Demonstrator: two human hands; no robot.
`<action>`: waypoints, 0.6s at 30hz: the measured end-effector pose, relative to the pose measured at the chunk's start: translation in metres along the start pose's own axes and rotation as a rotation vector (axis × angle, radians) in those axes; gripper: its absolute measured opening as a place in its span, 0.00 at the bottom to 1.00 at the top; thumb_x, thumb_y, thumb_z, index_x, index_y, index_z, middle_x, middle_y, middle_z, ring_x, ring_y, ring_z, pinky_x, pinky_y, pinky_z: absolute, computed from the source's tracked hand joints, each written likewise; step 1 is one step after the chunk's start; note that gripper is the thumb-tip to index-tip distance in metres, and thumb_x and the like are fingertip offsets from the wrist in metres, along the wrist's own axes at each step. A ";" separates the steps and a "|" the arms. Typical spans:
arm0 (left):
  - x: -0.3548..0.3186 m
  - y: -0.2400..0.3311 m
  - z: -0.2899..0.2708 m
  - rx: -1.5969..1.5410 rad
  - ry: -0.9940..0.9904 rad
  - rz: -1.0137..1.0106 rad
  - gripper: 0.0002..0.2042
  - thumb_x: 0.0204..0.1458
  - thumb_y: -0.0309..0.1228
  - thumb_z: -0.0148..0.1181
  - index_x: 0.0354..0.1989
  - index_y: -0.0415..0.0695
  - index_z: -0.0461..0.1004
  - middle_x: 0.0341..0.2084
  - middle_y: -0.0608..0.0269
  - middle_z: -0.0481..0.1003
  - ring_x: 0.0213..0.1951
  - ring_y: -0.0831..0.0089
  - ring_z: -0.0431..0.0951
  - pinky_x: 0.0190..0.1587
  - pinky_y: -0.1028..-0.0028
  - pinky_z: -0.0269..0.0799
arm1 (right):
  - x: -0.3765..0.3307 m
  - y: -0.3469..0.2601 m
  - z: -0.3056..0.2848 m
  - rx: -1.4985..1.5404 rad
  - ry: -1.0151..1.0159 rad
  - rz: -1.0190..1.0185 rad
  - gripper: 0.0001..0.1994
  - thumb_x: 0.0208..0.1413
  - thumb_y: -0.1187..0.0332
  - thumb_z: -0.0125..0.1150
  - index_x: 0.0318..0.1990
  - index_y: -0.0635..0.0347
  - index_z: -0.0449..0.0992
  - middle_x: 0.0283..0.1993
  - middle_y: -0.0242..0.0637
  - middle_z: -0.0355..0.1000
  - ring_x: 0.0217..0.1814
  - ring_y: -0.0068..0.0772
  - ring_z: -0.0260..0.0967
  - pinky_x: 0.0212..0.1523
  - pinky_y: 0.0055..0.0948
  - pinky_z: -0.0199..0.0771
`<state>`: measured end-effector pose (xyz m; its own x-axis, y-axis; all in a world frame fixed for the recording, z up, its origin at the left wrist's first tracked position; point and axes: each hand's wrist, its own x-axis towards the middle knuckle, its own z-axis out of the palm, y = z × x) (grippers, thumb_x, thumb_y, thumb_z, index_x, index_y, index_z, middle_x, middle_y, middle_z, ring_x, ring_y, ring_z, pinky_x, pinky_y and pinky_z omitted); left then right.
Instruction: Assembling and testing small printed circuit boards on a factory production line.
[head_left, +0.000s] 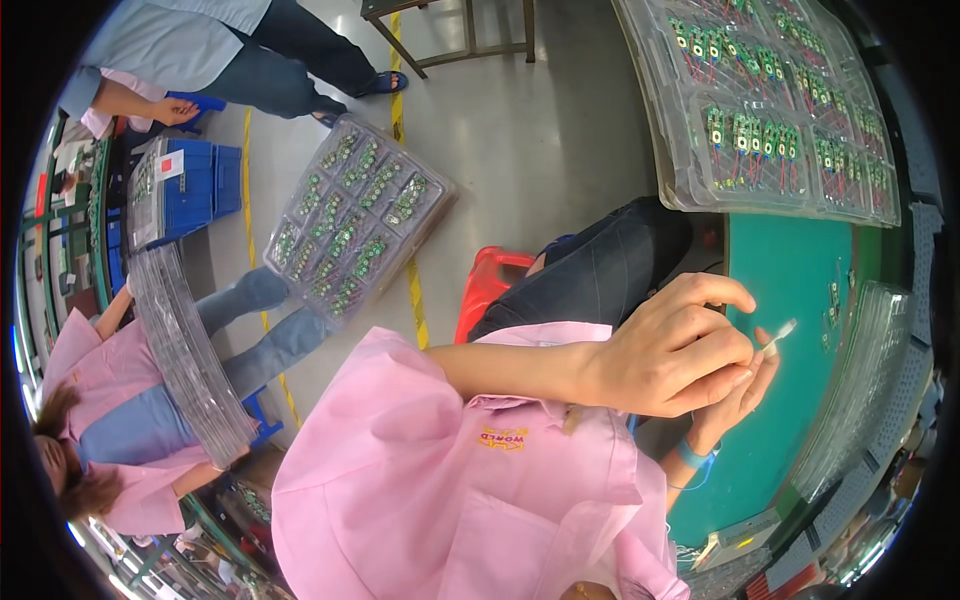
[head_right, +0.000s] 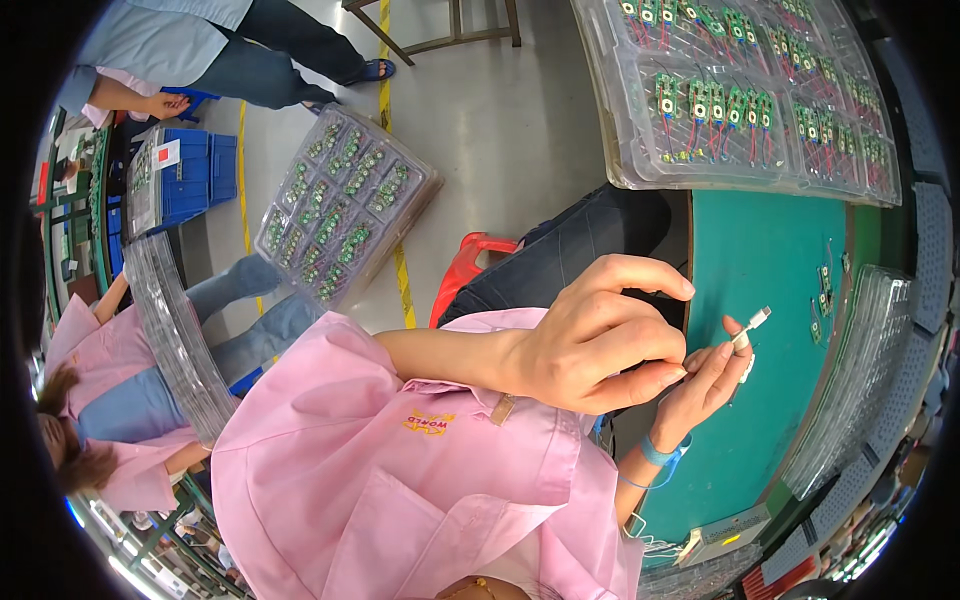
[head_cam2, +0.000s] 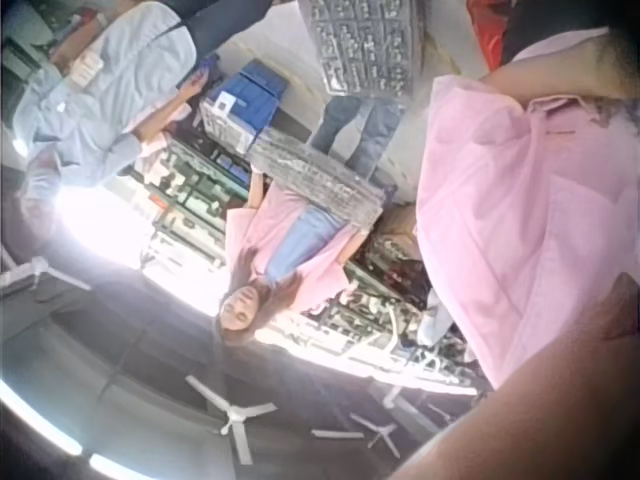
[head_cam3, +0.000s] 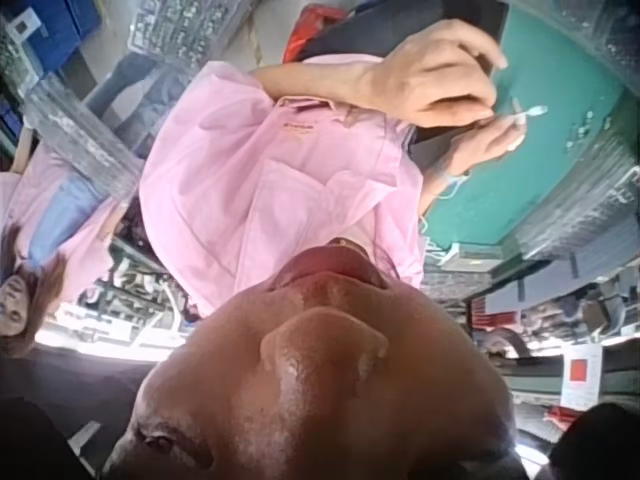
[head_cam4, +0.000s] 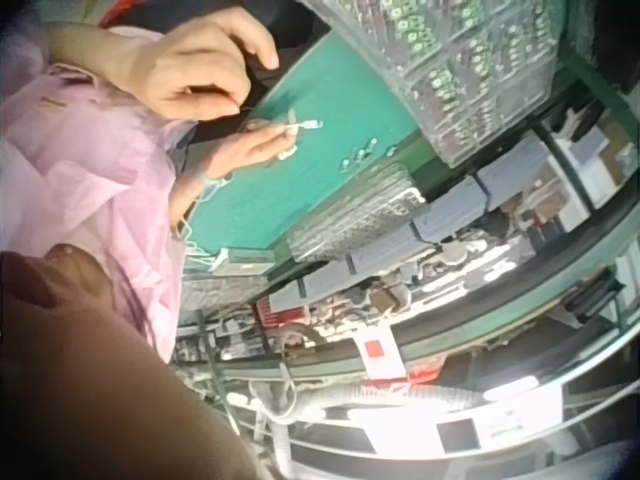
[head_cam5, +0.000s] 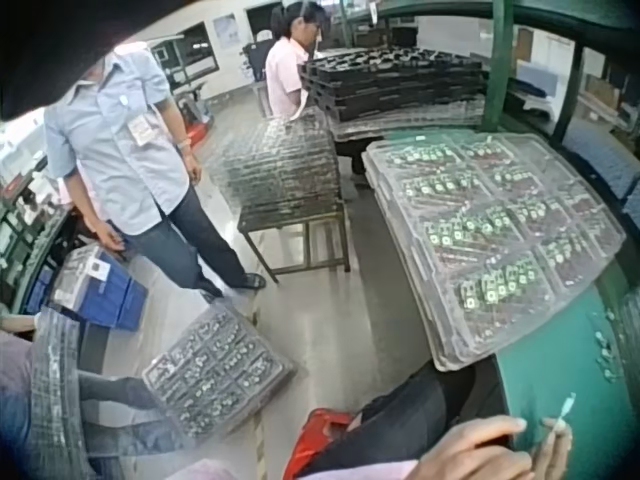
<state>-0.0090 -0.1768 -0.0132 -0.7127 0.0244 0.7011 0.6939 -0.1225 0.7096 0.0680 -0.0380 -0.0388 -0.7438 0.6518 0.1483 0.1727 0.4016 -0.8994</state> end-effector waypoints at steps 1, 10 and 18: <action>-0.001 0.000 0.000 -0.003 0.001 0.004 0.04 0.44 0.24 0.61 0.28 0.44 0.72 0.28 0.66 0.69 0.43 0.59 0.73 0.41 0.70 0.68 | -0.001 0.001 -0.001 0.004 -0.003 -0.003 0.13 0.66 0.66 0.38 0.48 0.58 0.70 0.28 0.25 0.64 0.19 0.11 0.45 0.21 0.12 0.51; -0.003 0.003 -0.003 -0.011 -0.004 0.013 0.04 0.45 0.24 0.61 0.28 0.43 0.72 0.27 0.66 0.69 0.42 0.59 0.74 0.41 0.70 0.68 | -0.003 0.001 -0.001 -0.010 -0.011 -0.019 0.13 0.66 0.66 0.38 0.48 0.59 0.70 0.25 0.25 0.63 0.19 0.11 0.46 0.21 0.12 0.50; -0.001 0.007 -0.005 -0.023 -0.013 0.010 0.04 0.45 0.24 0.61 0.28 0.43 0.72 0.27 0.66 0.68 0.43 0.59 0.73 0.42 0.70 0.68 | -0.005 -0.003 0.000 -0.020 -0.012 0.007 0.13 0.66 0.66 0.38 0.48 0.59 0.70 0.18 0.22 0.55 0.19 0.11 0.47 0.21 0.12 0.50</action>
<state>-0.0038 -0.1823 -0.0099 -0.7043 0.0360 0.7090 0.6982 -0.1458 0.7009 0.0714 -0.0420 -0.0368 -0.7501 0.6470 0.1365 0.1911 0.4097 -0.8920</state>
